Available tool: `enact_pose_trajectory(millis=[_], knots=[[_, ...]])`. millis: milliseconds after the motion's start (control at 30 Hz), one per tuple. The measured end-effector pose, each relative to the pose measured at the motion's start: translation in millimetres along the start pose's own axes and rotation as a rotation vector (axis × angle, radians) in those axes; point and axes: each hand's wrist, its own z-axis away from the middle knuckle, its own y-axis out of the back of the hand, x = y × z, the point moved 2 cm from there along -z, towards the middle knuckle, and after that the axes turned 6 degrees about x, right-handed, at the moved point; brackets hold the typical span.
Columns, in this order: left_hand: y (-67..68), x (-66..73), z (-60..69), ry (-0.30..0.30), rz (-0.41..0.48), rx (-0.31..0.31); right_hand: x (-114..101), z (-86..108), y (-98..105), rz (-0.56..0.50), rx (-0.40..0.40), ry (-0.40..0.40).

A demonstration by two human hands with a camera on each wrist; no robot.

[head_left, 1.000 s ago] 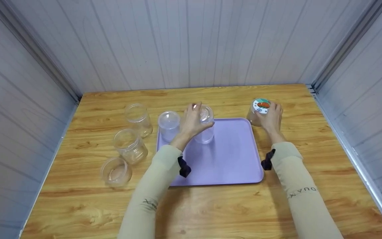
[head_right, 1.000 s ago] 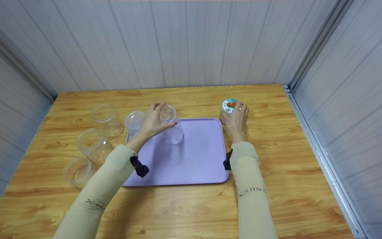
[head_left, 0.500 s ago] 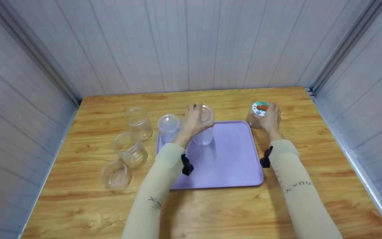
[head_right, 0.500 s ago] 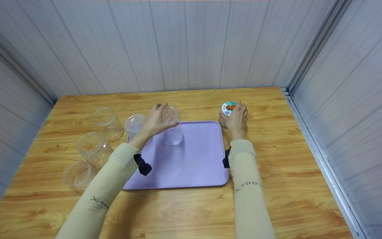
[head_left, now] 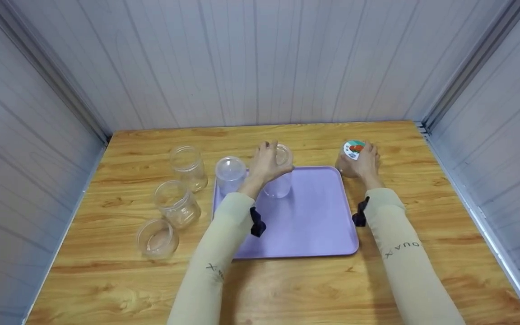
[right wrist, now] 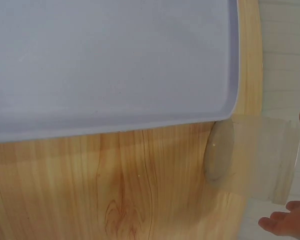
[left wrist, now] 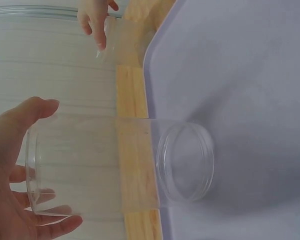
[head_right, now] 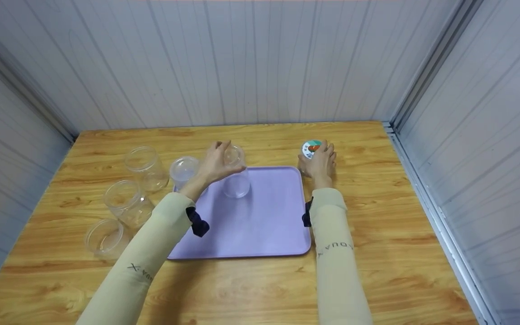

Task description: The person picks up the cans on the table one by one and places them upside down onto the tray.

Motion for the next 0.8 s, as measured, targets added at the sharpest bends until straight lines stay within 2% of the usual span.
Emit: enact_pose_trajectory(millis=[300, 467, 800], knots=[[-3.0, 5.0, -3.5, -0.025, -0.054, 0.008, 6.0, -0.2, -0.8, -0.055, -0.041, 0.005], [-3.9, 6.4, -5.1, -0.034, -0.059, 0.025, 6.3, -1.9, -0.8, -0.068, -0.039, -0.003], [-8.4, 7.3, -4.4, -0.041, -0.045, 0.019, 6.3, -2.8, -0.5, -0.036, -0.048, -0.014]])
